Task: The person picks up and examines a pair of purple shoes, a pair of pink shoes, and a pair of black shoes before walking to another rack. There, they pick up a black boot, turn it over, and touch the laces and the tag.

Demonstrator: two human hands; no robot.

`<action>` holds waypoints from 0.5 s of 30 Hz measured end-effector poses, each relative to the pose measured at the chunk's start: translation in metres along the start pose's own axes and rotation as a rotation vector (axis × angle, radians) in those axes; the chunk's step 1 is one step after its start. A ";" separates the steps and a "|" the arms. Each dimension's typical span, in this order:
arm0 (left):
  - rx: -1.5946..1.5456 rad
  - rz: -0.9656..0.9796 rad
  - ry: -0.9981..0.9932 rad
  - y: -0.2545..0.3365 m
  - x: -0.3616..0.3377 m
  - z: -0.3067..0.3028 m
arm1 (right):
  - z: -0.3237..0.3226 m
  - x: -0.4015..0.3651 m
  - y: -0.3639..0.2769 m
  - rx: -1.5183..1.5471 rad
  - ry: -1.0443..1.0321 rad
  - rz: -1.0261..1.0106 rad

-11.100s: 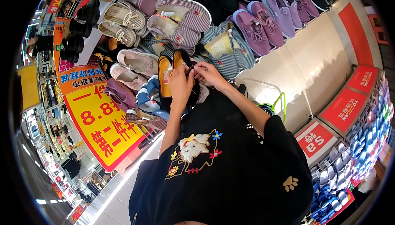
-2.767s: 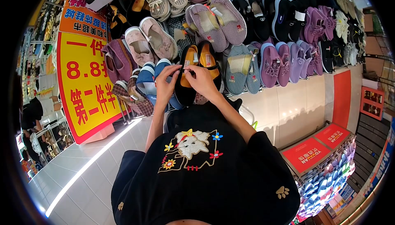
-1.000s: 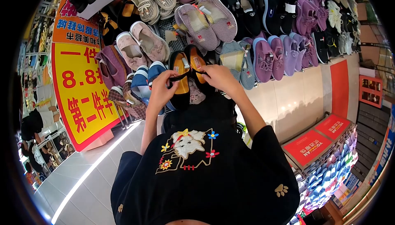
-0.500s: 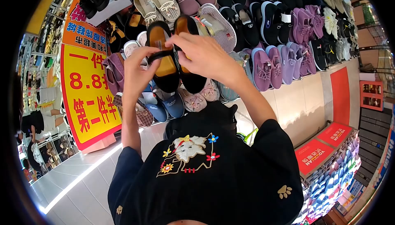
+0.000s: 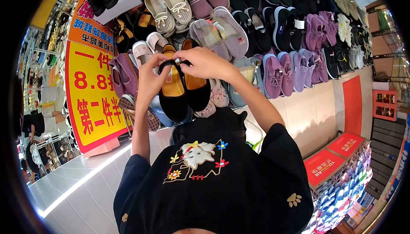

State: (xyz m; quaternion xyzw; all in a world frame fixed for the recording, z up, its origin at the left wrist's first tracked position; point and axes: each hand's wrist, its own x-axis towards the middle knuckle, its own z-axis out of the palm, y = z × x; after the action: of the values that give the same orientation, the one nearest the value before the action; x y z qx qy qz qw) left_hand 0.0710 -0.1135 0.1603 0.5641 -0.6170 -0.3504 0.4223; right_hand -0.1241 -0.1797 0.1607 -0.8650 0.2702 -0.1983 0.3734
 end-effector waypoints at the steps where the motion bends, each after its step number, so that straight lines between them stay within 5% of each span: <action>1: -0.023 -0.009 0.009 0.002 -0.001 0.001 | -0.001 0.001 0.002 0.021 -0.047 0.033; 10: 0.099 0.132 -0.105 -0.008 -0.021 -0.003 | 0.006 -0.005 -0.001 0.142 -0.293 0.187; 12: 0.120 0.229 -0.017 0.010 -0.031 -0.009 | 0.008 -0.013 -0.001 0.153 -0.172 0.203; 13: 0.001 0.180 -0.004 0.022 -0.039 -0.011 | 0.012 -0.018 0.003 0.080 -0.101 0.219; 15: -0.364 0.375 0.082 0.048 -0.058 -0.010 | 0.021 -0.026 0.020 0.177 -0.003 0.214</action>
State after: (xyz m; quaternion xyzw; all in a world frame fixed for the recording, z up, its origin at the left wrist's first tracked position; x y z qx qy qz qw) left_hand 0.0612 -0.0502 0.2001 0.3683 -0.6200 -0.3479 0.5991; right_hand -0.1392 -0.1638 0.1289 -0.7952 0.3420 -0.1791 0.4675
